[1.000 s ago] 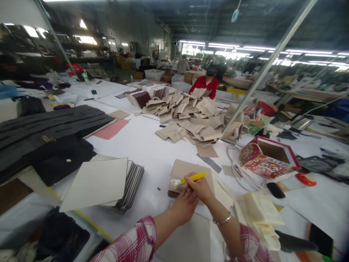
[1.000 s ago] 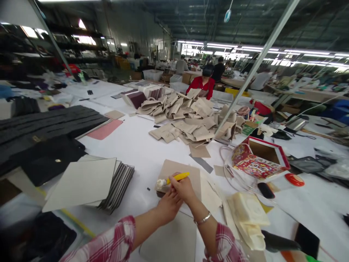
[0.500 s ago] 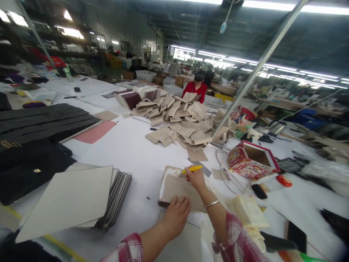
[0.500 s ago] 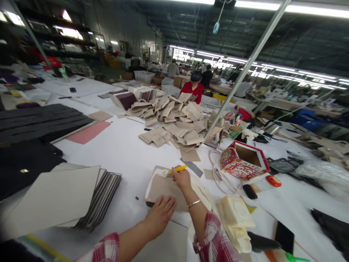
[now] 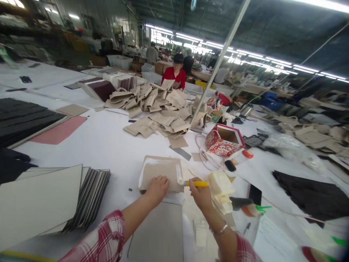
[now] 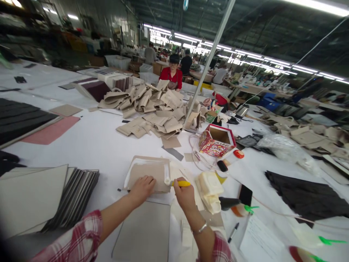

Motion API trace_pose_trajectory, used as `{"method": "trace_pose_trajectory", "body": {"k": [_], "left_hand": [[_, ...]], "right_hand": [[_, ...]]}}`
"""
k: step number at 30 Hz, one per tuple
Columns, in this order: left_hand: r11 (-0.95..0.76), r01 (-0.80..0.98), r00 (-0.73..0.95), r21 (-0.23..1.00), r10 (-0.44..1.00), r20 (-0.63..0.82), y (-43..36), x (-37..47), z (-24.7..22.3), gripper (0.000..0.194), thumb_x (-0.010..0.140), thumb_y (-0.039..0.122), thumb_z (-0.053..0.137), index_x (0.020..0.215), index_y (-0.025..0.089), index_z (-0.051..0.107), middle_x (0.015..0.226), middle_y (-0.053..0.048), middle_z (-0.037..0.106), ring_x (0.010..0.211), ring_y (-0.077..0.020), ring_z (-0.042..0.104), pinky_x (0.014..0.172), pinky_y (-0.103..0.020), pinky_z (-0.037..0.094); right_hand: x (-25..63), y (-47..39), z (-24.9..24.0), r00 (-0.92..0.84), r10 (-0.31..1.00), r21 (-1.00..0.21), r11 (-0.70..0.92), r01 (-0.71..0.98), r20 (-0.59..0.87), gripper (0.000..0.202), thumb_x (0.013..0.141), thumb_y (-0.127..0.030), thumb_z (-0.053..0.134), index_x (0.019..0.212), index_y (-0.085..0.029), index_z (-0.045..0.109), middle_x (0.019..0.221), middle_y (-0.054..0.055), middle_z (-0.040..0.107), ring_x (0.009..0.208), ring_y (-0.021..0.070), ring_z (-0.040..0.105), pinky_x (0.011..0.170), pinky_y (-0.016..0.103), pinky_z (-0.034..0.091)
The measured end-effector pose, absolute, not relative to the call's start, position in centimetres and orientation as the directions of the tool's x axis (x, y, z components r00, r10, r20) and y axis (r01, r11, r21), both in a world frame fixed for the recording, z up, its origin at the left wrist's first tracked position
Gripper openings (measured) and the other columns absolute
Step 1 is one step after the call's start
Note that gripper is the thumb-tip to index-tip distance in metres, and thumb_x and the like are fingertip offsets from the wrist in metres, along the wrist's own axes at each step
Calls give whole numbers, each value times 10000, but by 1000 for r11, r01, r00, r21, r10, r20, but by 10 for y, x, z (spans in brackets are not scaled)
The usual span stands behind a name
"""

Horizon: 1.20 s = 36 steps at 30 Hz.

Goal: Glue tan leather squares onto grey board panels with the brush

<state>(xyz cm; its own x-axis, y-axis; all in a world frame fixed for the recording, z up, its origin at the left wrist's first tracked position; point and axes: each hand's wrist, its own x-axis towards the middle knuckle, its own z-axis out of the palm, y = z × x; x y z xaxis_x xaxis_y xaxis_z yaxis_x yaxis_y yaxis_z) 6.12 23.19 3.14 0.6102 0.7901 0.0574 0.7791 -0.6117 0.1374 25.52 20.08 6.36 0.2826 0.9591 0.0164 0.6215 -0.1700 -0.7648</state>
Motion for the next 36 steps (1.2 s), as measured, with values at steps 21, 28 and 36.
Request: {"method": "trace_pose_trajectory", "body": {"k": [21, 28, 36], "left_hand": [[-45, 253, -341, 966, 931, 133, 156, 8, 111, 224, 692, 253, 588, 875, 130, 548, 793, -42, 618, 710, -165, 598, 634, -274, 497], [90, -453, -268, 887, 935, -232, 100, 22, 74, 446, 630, 252, 680, 1040, 153, 535, 864, -37, 650, 779, -173, 613, 653, -285, 511], [342, -577, -75, 742, 882, -465, 61, 1, 10, 481, 700, 417, 626, 1123, 240, 481, 971, -38, 627, 815, -169, 605, 701, -330, 497]], "right_hand": [[229, 125, 69, 224, 974, -960, -25, 278, 39, 282, 786, -479, 476, 855, -210, 426, 773, 9, 600, 653, 143, 585, 610, 277, 464], [212, 119, 52, 269, 959, -961, 14, 277, 92, 257, 740, -409, 548, 823, -215, 402, 701, -30, 516, 641, 129, 519, 642, 270, 430], [244, 67, 13, 247, 965, -988, -115, 103, -87, 282, 719, -368, 583, 829, -223, 368, 675, -33, 513, 631, 124, 522, 613, 259, 446]]}}
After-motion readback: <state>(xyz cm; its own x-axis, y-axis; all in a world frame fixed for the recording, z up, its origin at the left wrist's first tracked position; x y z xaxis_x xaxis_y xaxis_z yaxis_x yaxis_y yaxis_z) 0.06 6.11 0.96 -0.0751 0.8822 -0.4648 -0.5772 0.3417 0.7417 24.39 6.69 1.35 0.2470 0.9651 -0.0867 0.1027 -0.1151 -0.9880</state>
